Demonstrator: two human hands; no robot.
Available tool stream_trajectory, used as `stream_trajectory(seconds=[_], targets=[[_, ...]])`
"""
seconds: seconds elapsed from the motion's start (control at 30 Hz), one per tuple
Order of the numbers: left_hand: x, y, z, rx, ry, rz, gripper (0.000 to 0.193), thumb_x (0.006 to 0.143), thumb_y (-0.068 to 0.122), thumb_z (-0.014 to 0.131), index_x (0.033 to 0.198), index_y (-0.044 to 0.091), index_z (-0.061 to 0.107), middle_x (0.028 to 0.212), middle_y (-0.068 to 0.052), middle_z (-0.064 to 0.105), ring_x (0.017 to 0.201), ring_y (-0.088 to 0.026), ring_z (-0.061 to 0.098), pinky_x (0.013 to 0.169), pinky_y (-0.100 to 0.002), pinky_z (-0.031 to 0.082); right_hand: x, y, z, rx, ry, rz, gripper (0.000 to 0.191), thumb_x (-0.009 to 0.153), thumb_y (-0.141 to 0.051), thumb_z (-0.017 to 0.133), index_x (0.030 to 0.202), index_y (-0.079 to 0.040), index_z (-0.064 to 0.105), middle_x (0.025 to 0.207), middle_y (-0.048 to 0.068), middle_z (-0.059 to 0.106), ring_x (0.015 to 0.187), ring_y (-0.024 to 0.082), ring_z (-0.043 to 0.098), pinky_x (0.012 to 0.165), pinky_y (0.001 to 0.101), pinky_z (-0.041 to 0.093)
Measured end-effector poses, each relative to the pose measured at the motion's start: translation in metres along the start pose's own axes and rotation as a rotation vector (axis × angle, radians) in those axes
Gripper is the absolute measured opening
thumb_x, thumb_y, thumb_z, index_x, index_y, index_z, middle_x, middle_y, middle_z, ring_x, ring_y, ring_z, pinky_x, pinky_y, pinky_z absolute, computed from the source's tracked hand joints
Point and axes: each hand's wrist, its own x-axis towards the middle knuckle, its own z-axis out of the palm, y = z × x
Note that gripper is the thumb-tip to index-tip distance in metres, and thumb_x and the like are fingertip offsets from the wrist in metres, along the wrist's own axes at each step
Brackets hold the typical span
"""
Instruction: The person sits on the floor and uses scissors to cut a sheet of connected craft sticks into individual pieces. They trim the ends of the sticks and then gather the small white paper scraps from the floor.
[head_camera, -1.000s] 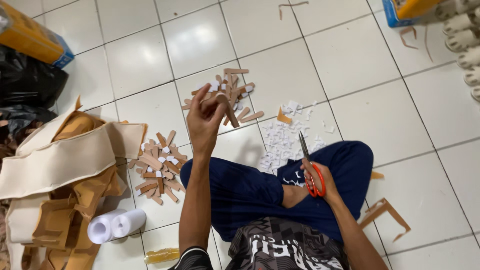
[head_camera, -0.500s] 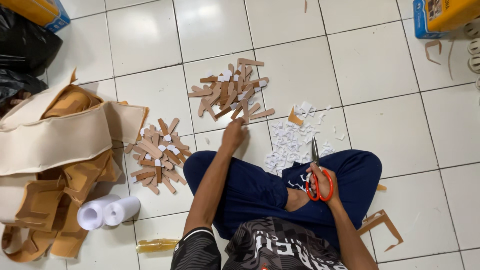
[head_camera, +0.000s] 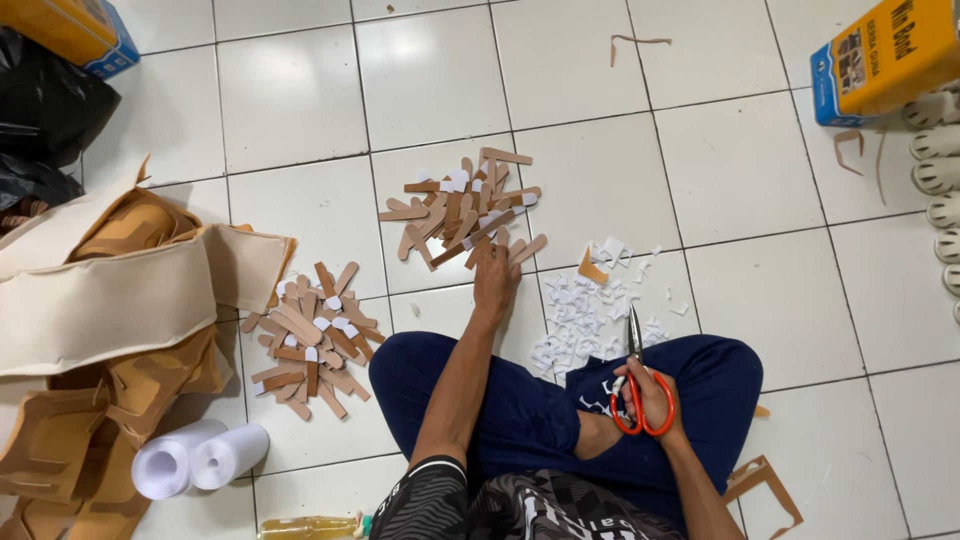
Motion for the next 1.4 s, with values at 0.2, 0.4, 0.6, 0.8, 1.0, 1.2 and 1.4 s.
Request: stream_trajectory(seconds=[0.2,0.4,0.6,0.8,1.0,1.2,1.4], targets=[[0.0,0.004,-0.002,-0.098,-0.097,-0.24,0.022,0.086,0.0,0.07,0.106,-0.004,0.062,0.103,-0.026,0.067,0.091,-0.044,0.067,0.082,-0.05,0.055,0.0,-0.003,0.002,-0.02,0.019,0.009,0.046,0.102,-0.037,0.054,0.094,0.005,0.072,0.053,0.008,0.056,0.037,0.012,0.047,0.034,0.0287,0.035],[0.017,0.002,-0.021,-0.105,0.139,-0.085,0.031,0.084,0.01,0.078,0.111,0.001,0.067,0.103,-0.022,0.072,0.092,-0.038,0.07,0.079,-0.045,0.058,0.0,-0.002,0.002,-0.022,0.014,-0.016,0.047,0.102,-0.036,0.054,0.094,0.006,0.072,0.053,0.008,0.057,0.037,0.012,0.047,0.035,0.0283,0.036],[0.024,-0.011,-0.051,0.081,0.07,-0.121,0.038,0.086,0.013,0.075,0.118,-0.003,0.063,0.132,-0.025,0.059,0.128,-0.042,0.051,0.107,-0.061,0.035,0.0,0.0,0.002,-0.026,0.008,-0.013,0.046,0.103,-0.036,0.053,0.095,0.005,0.073,0.055,0.007,0.058,0.038,0.011,0.048,0.036,0.0273,0.037],[-0.031,0.013,-0.022,0.354,-0.045,0.386,0.037,0.089,0.0,0.064,0.125,0.006,0.067,0.16,-0.018,0.041,0.153,-0.037,0.029,0.124,-0.069,0.014,0.003,0.008,0.002,0.002,0.017,-0.036,0.046,0.102,-0.037,0.056,0.095,0.004,0.072,0.056,0.007,0.058,0.039,0.012,0.047,0.037,0.0277,0.037],[-0.074,0.074,-0.039,0.263,-0.286,0.75,0.028,0.092,0.005,0.064,0.119,0.008,0.07,0.163,-0.012,0.037,0.155,-0.033,0.025,0.122,-0.075,0.009,0.0,0.014,-0.001,-0.032,0.015,-0.087,0.046,0.102,-0.039,0.057,0.095,0.003,0.073,0.057,0.007,0.061,0.041,0.011,0.052,0.037,0.0272,0.039],[-0.078,0.152,-0.099,0.111,-0.153,0.835,0.03,0.1,0.012,0.066,0.129,0.014,0.072,0.163,-0.005,0.044,0.157,-0.023,0.03,0.131,-0.067,0.014,0.002,0.018,0.001,-0.037,0.039,-0.075,0.044,0.101,-0.038,0.057,0.094,0.002,0.073,0.057,0.008,0.061,0.04,0.013,0.052,0.037,0.0287,0.039],[-0.072,0.209,-0.149,0.13,-0.216,1.187,0.011,0.1,0.016,0.068,0.108,0.016,0.074,0.14,0.0,0.065,0.154,-0.019,0.033,0.129,-0.068,0.016,-0.019,0.007,0.004,0.093,-0.022,-0.355,0.043,0.105,-0.039,0.057,0.09,0.001,0.062,0.071,0.005,0.061,0.056,0.011,0.057,0.048,0.0262,0.045]])
